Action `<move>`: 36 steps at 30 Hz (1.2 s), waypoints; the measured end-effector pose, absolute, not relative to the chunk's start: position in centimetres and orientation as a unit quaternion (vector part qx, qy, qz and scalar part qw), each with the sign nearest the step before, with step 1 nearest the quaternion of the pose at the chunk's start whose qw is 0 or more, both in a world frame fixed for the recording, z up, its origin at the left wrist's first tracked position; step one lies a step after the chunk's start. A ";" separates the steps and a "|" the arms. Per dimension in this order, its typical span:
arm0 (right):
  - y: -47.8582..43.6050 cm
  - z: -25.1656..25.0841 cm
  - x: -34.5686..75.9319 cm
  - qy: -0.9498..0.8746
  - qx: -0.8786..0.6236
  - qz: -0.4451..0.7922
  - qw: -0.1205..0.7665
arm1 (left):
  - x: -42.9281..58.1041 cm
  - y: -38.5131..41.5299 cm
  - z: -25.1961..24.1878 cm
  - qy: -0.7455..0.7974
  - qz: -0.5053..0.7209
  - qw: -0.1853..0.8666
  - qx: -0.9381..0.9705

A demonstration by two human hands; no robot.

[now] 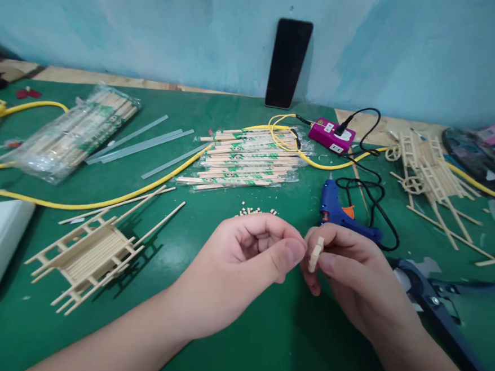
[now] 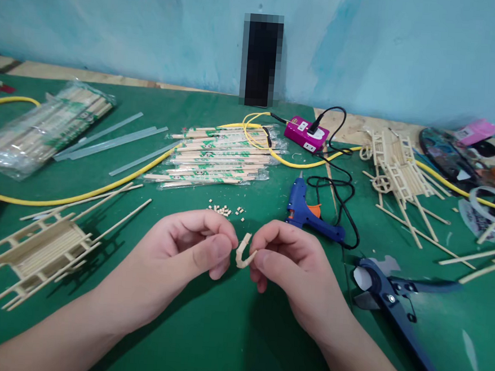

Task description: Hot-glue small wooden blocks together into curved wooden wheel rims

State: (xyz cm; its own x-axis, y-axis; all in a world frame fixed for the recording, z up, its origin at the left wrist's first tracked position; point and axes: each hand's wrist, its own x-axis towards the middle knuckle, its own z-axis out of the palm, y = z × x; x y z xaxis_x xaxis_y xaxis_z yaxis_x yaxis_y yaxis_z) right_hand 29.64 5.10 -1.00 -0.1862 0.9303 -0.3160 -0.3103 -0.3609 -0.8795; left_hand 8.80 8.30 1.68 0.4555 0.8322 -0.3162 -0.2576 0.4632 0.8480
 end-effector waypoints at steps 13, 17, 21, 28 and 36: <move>5.1 -0.9 29.6 -0.346 -0.427 0.705 0.448 | 8.9 8.2 1.8 0.390 0.329 0.768 0.387; 4.9 -0.6 29.4 -0.327 -0.444 0.701 0.452 | 9.0 8.1 1.9 0.388 0.330 0.775 0.375; 5.0 -0.9 29.6 -0.350 -0.422 0.707 0.447 | 9.2 8.2 2.0 0.373 0.335 0.784 0.365; 5.0 -1.7 30.2 -0.387 -0.400 0.701 0.447 | 9.0 8.0 1.7 0.392 0.321 0.752 0.422; 4.3 -1.5 29.8 -0.426 -0.453 0.631 0.463 | 8.9 7.5 1.3 0.368 0.363 0.754 0.405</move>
State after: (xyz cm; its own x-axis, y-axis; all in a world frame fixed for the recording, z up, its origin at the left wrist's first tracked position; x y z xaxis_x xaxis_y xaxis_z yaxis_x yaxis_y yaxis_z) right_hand 29.80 4.25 -1.46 -0.1605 0.9710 -0.1772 -0.1990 -0.2077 -0.9577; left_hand 8.95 7.55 1.28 0.4658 0.8455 -0.2610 -0.2496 0.4085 0.8780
